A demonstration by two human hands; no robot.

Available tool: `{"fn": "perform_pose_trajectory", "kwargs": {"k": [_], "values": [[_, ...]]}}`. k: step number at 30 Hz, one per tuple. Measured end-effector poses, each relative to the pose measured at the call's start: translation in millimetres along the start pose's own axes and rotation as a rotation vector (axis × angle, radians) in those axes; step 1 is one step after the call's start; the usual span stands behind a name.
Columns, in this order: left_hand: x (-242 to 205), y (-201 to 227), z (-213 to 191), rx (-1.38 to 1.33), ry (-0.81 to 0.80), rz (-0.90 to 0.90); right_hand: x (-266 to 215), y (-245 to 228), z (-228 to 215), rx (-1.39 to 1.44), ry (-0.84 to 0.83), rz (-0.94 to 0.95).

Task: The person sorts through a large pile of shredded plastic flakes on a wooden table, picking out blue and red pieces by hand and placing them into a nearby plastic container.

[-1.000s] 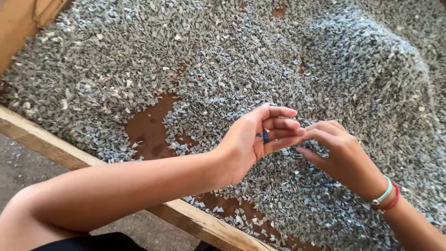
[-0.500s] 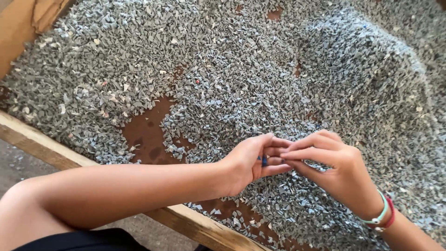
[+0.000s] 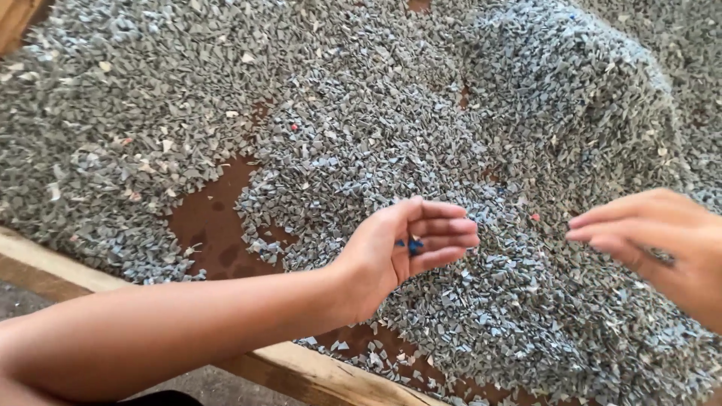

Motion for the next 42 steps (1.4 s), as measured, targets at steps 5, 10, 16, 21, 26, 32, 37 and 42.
{"fn": "perform_pose_trajectory", "kwargs": {"k": [5, 10, 16, 21, 26, 32, 37, 42], "values": [[2, -11, 4, -0.022, -0.068, -0.024, 18, 20, 15, -0.095, 0.166, -0.002], [0, -11, 4, -0.008, -0.046, -0.042, 49, 23, 60, -0.243, 0.096, -0.125], [-4, -4, 7, 0.012, -0.038, -0.033, 54, 37, 70, -0.239, 0.093, -0.091], [-5, -4, 9, 0.053, -0.072, -0.023, 56, 45, 73, -0.184, 0.081, -0.055], [-4, -4, 8, 0.055, -0.065, -0.017, 54, 56, 73, -0.128, 0.085, -0.001], [-2, -5, 8, 0.041, -0.082, 0.001, 52, 54, 60, -0.047, 0.12, 0.096], [-6, -4, 8, 0.069, -0.053, -0.003, 46, 53, 58, -0.257, 0.15, 0.071], [-1, -9, 7, 0.044, -0.101, 0.019, 50, 52, 65, -0.402, 0.156, 0.031]]}}
Point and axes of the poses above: each hand's wrist, its own x-axis towards the middle knuckle, its own z-axis out of the palm, y = z × x, the point moved 10 cm from there along x, towards the middle knuckle, and after that the axes turned 7 degrees about x, right-handed, at the moved point
